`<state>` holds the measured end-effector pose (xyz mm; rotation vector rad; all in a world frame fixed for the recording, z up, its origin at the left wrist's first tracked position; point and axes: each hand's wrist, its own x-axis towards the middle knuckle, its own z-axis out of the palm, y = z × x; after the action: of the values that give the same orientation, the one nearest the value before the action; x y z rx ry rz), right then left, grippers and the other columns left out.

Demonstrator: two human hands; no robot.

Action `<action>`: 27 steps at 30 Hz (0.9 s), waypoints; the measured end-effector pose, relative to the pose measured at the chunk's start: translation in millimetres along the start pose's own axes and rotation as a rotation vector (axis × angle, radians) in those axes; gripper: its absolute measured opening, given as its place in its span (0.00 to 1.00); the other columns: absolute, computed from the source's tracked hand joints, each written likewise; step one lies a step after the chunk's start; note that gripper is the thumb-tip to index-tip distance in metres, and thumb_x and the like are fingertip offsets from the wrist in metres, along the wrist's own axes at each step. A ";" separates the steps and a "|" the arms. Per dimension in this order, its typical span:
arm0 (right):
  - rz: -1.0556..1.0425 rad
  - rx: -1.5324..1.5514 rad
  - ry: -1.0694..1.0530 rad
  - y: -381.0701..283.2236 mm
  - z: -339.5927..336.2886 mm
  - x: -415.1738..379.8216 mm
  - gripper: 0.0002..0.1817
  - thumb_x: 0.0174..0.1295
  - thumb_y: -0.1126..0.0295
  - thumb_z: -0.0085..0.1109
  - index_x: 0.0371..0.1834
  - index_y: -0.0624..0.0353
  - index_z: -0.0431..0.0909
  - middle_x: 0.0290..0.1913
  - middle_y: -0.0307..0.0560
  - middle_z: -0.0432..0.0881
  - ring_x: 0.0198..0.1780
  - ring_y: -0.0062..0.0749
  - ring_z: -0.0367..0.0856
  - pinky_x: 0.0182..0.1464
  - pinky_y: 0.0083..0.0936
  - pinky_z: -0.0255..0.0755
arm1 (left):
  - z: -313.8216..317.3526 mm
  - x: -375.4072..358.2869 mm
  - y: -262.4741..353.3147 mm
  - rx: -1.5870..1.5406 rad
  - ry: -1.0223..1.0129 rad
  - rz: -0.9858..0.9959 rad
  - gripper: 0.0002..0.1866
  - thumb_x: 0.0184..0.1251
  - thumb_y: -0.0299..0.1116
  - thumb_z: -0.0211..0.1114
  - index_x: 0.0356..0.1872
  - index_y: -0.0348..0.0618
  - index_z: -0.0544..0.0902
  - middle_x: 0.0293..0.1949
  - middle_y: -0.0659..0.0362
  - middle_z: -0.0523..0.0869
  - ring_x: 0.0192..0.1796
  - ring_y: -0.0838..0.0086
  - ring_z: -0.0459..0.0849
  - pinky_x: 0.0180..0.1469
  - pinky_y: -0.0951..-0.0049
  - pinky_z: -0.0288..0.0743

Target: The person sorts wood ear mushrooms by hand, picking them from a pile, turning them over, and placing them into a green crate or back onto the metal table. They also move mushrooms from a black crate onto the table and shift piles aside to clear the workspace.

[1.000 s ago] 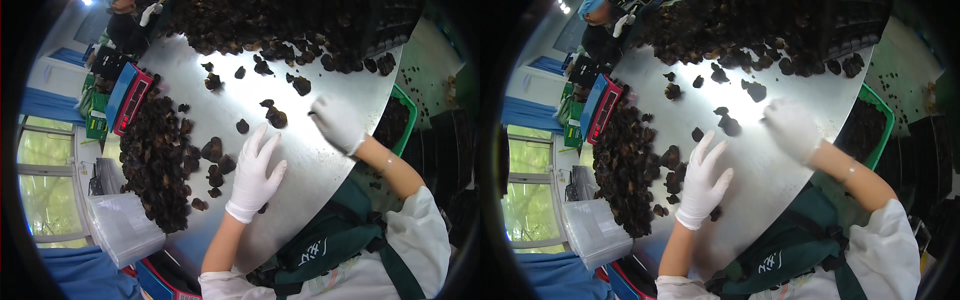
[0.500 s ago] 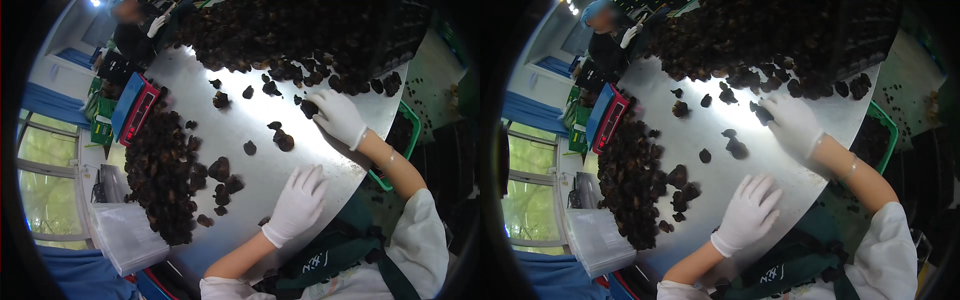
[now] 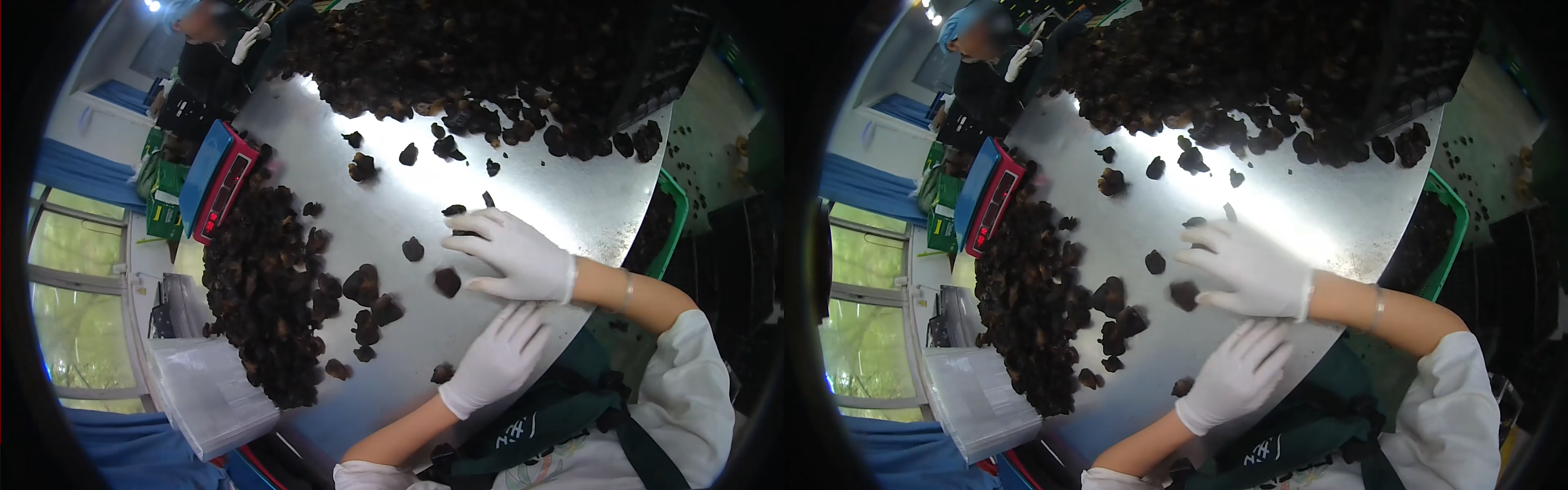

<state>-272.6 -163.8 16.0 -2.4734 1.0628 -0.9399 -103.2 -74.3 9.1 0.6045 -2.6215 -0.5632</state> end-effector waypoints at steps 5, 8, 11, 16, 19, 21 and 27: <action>0.136 0.028 0.049 2.7 67.0 41.2 0.26 0.64 0.55 0.61 0.61 0.58 0.76 0.67 0.62 0.72 0.70 0.54 0.68 0.70 0.52 0.65 | -1.8 -5.6 -9.2 -0.045 0.012 -0.069 0.22 0.61 0.33 0.66 0.57 0.38 0.80 0.57 0.45 0.79 0.62 0.51 0.78 0.67 0.52 0.72; -0.139 0.363 0.049 -15.8 96.6 69.3 0.21 0.65 0.58 0.59 0.57 0.59 0.78 0.64 0.60 0.73 0.69 0.54 0.69 0.70 0.47 0.66 | -22.7 -11.2 -24.6 -0.149 -0.274 -0.501 0.24 0.62 0.34 0.65 0.60 0.41 0.79 0.59 0.46 0.79 0.63 0.51 0.78 0.68 0.52 0.70; -0.165 0.232 -0.015 13.4 77.5 118.4 0.19 0.70 0.61 0.55 0.61 0.55 0.78 0.67 0.61 0.72 0.71 0.58 0.67 0.75 0.49 0.59 | -34.7 -18.1 -70.7 0.207 -0.025 -0.260 0.25 0.63 0.33 0.65 0.63 0.42 0.78 0.63 0.46 0.77 0.67 0.48 0.74 0.72 0.52 0.64; 0.364 -0.454 -0.016 95.1 79.6 150.7 0.23 0.71 0.59 0.50 0.66 0.57 0.76 0.69 0.59 0.70 0.67 0.54 0.70 0.68 0.48 0.65 | -74.8 -28.5 -133.2 0.441 0.145 -0.404 0.25 0.67 0.26 0.57 0.66 0.37 0.75 0.67 0.43 0.75 0.74 0.48 0.67 0.77 0.53 0.56; 0.258 -0.115 -0.314 25.9 51.9 135.1 0.19 0.69 0.58 0.51 0.59 0.49 0.80 0.68 0.59 0.71 0.65 0.59 0.73 0.70 0.52 0.64 | -90.6 -56.4 -178.2 0.421 0.289 -0.617 0.27 0.69 0.25 0.55 0.71 0.33 0.69 0.70 0.41 0.72 0.73 0.48 0.68 0.76 0.55 0.57; -0.307 0.006 0.020 29.1 75.7 112.8 0.16 0.69 0.57 0.56 0.54 0.49 0.83 0.63 0.55 0.76 0.62 0.48 0.76 0.67 0.51 0.67 | -95.4 -66.6 -192.4 0.324 0.470 -0.671 0.27 0.73 0.23 0.52 0.72 0.30 0.66 0.71 0.40 0.71 0.72 0.49 0.70 0.75 0.57 0.62; 0.535 -0.511 0.183 111.0 -17.0 108.0 0.19 0.61 0.66 0.63 0.56 0.54 0.83 0.61 0.50 0.78 0.62 0.46 0.75 0.65 0.40 0.70 | -105.3 -33.0 -162.4 0.274 0.549 -0.529 0.29 0.68 0.23 0.58 0.71 0.33 0.69 0.71 0.44 0.72 0.74 0.52 0.69 0.76 0.58 0.58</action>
<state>-288.1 -318.7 23.4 -2.2628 2.1130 -0.7992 24.6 -223.3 13.9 1.3440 -2.0187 -0.1358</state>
